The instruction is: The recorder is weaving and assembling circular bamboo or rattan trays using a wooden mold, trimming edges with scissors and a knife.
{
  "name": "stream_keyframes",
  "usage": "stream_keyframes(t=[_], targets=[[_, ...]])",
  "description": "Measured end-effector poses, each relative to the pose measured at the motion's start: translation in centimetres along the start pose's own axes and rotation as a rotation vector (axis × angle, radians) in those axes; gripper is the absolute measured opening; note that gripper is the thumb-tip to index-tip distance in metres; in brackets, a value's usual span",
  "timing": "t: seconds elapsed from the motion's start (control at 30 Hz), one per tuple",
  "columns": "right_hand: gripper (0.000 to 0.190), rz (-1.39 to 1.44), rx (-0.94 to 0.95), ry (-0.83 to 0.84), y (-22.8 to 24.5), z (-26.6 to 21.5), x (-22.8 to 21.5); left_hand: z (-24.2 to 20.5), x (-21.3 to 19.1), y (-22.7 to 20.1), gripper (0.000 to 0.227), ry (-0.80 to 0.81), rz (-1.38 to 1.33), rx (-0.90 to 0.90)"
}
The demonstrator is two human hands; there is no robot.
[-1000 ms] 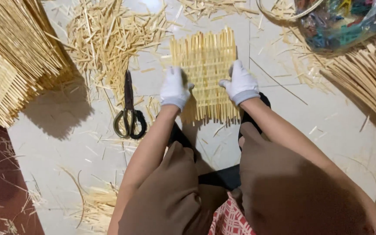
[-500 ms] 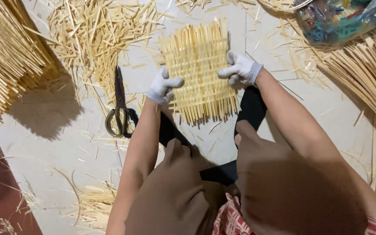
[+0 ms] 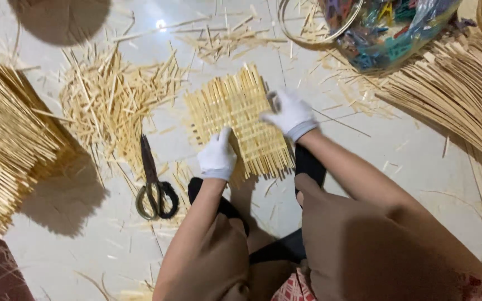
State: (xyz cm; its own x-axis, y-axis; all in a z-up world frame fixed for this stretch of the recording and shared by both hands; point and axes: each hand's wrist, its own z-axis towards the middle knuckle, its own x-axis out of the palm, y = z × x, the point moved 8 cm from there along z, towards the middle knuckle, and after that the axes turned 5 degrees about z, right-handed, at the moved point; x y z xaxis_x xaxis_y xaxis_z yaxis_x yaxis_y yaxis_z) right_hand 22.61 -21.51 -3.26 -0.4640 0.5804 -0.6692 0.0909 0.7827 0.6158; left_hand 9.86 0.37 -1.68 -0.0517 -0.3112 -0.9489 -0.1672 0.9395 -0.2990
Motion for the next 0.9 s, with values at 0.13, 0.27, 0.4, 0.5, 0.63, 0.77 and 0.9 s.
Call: stream_keyframes(t=[0.13,0.27,0.4,0.5,0.63,0.77,0.9], targets=[[0.047,-0.162,-0.22,-0.282,-1.4,4.3,-6.2,0.3,-0.4,-0.4,0.036,-0.033,0.038,0.065],[0.028,-0.556,-0.392,-0.429,-1.0,9.3,-8.7,0.3,-0.4,-0.6,0.031,-0.038,0.043,0.076],[0.018,-0.613,-0.396,-0.388,-3.2,12.6,-7.6,0.6,-0.6,-0.7,0.033,-0.055,0.057,0.097],[0.014,-0.409,-0.421,-0.48,-1.8,9.5,-9.8,0.3,-0.6,-0.7,0.033,-0.044,0.068,0.094],[0.015,0.007,-0.463,-0.725,-1.9,4.4,-14.5,0.3,-0.5,-0.5,0.034,-0.013,0.033,0.071],[0.018,0.179,-0.576,-0.834,0.8,-3.3,-17.4,0.6,-1.9,-0.6,0.031,0.014,-0.032,0.045],[0.033,-0.01,-0.843,-0.654,4.0,-8.1,-13.5,1.6,-7.4,-2.4,0.036,-0.169,-0.47,0.157]])
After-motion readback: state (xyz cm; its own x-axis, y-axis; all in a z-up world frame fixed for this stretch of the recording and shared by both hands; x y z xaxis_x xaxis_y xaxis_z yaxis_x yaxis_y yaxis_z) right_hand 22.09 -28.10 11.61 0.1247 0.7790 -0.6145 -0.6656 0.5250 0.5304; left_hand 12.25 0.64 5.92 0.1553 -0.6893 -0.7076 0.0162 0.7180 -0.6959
